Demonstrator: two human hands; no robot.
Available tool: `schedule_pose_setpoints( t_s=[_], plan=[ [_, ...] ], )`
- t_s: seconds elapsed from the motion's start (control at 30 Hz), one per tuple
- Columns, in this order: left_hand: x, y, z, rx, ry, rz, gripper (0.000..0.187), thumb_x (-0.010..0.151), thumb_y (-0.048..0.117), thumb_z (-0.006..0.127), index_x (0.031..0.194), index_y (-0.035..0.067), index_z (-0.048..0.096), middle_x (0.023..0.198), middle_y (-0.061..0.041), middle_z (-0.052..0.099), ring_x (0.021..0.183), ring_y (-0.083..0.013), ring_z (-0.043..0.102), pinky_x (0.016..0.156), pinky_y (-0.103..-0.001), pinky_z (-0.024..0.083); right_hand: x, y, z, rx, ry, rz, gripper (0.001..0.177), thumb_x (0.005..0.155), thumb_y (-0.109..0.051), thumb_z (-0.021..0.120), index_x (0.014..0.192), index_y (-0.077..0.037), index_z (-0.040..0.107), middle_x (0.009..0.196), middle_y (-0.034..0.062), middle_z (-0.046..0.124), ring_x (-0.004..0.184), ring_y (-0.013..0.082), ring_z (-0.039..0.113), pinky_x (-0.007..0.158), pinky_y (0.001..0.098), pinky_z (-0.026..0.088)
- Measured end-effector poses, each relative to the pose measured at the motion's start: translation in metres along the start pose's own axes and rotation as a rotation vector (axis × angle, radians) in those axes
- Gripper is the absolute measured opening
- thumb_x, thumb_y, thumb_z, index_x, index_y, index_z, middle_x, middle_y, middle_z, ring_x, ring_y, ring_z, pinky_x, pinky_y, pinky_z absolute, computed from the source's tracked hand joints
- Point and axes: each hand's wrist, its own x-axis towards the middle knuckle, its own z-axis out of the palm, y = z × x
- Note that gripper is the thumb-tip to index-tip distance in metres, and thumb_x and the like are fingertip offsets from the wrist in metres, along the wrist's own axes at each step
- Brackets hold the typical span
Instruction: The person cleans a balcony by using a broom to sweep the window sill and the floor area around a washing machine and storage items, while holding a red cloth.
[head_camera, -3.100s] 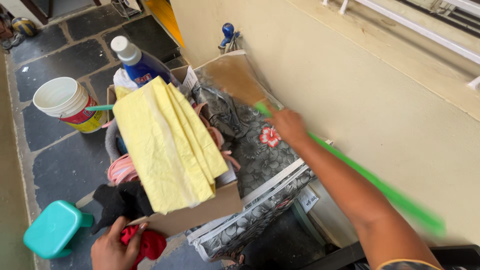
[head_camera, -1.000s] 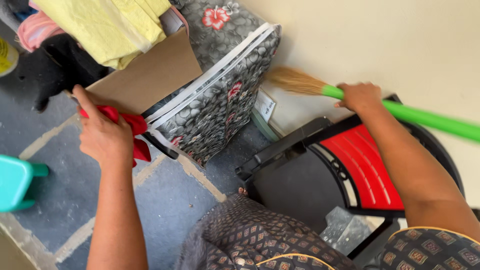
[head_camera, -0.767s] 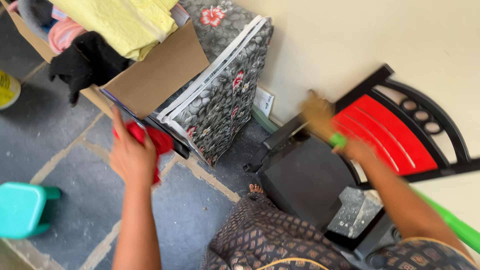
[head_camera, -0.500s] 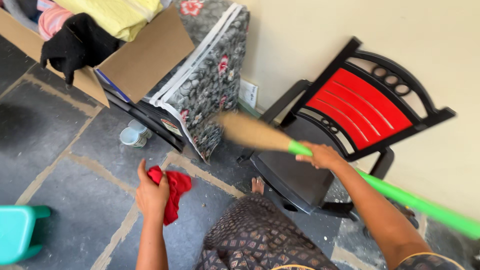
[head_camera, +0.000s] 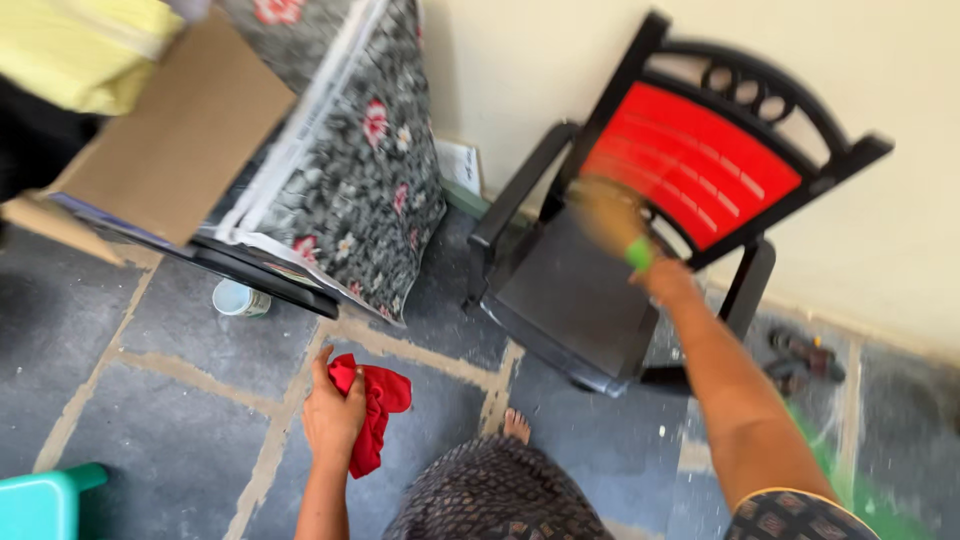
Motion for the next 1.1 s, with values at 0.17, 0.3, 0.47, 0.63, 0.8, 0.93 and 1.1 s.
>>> schedule_pose_setpoints(
  t_s=[0.17, 0.3, 0.47, 0.63, 0.8, 0.93, 1.1],
  plan=[
    [0.006, -0.004, 0.014, 0.02, -0.019, 0.033, 0.066, 0.089, 0.039, 0.068, 0.15, 0.029, 0.045, 0.115, -0.025, 0.072, 0.11, -0.048, 0.066, 0.095, -0.054, 0.05, -0.084, -0.007, 0.07, -0.328, -0.314, -0.228, 0.081, 0.094, -0.06, 0.06, 0.161, -0.053, 0.015, 0.126, 0.0202, 0.068, 0.11, 0.0402, 0.07, 0.092, 0.0486, 0.06],
    [0.017, 0.008, 0.023, 0.107, -0.075, -0.016, 0.066, 0.09, 0.041, 0.068, 0.151, 0.03, 0.045, 0.117, -0.024, 0.072, 0.111, -0.0464, 0.067, 0.098, -0.052, 0.05, -0.096, -0.02, 0.071, 0.04, -0.294, -0.107, 0.079, 0.097, -0.057, 0.06, 0.162, -0.046, 0.016, 0.119, 0.0237, 0.072, 0.099, 0.0405, 0.072, 0.087, 0.0482, 0.058],
    [0.018, 0.022, 0.039, 0.131, -0.064, 0.048, 0.066, 0.089, 0.038, 0.068, 0.15, 0.027, 0.045, 0.124, -0.021, 0.071, 0.111, -0.046, 0.066, 0.097, -0.052, 0.049, -0.059, -0.014, 0.06, 0.312, -0.395, 0.112, 0.081, 0.1, -0.046, 0.063, 0.164, -0.031, 0.017, 0.114, 0.0206, 0.072, 0.075, 0.0343, 0.079, 0.068, 0.0412, 0.065],
    [0.015, 0.052, 0.063, 0.119, -0.127, 0.052, 0.065, 0.089, 0.04, 0.068, 0.149, 0.03, 0.046, 0.117, -0.022, 0.073, 0.11, -0.0454, 0.067, 0.095, -0.052, 0.051, -0.027, 0.014, 0.047, 1.285, -0.641, 0.15, 0.109, 0.081, -0.013, 0.081, 0.162, -0.031, 0.011, 0.092, 0.0097, 0.065, 0.073, 0.0214, 0.068, 0.063, 0.0404, 0.063],
    [0.01, 0.088, 0.086, 0.133, -0.205, 0.149, 0.063, 0.089, 0.04, 0.068, 0.148, 0.03, 0.047, 0.113, -0.024, 0.073, 0.107, -0.0467, 0.068, 0.093, -0.052, 0.052, -0.055, 0.002, 0.066, 1.54, -0.758, 0.231, 0.098, 0.087, -0.016, 0.08, 0.162, -0.022, 0.019, 0.094, 0.0117, 0.061, 0.076, 0.0222, 0.063, 0.063, 0.0384, 0.059],
    [0.011, 0.128, 0.094, 0.153, -0.326, 0.211, 0.061, 0.09, 0.04, 0.067, 0.147, 0.032, 0.048, 0.111, -0.023, 0.074, 0.105, -0.0459, 0.069, 0.092, -0.052, 0.053, -0.093, -0.029, 0.051, 1.701, -0.657, 0.289, 0.1, 0.088, -0.012, 0.071, 0.161, -0.033, 0.006, 0.105, 0.0104, 0.067, 0.088, 0.0215, 0.07, 0.07, 0.0391, 0.063],
    [0.018, 0.144, 0.089, 0.033, -0.365, 0.391, 0.058, 0.088, 0.037, 0.068, 0.143, 0.029, 0.05, 0.113, -0.02, 0.073, 0.105, -0.0447, 0.068, 0.091, -0.051, 0.053, -0.152, -0.05, 0.08, 1.729, -0.648, 0.278, 0.093, 0.088, -0.009, 0.071, 0.159, -0.037, 0.017, 0.099, 0.0131, 0.066, 0.074, 0.0213, 0.064, 0.06, 0.035, 0.058]
  ],
)
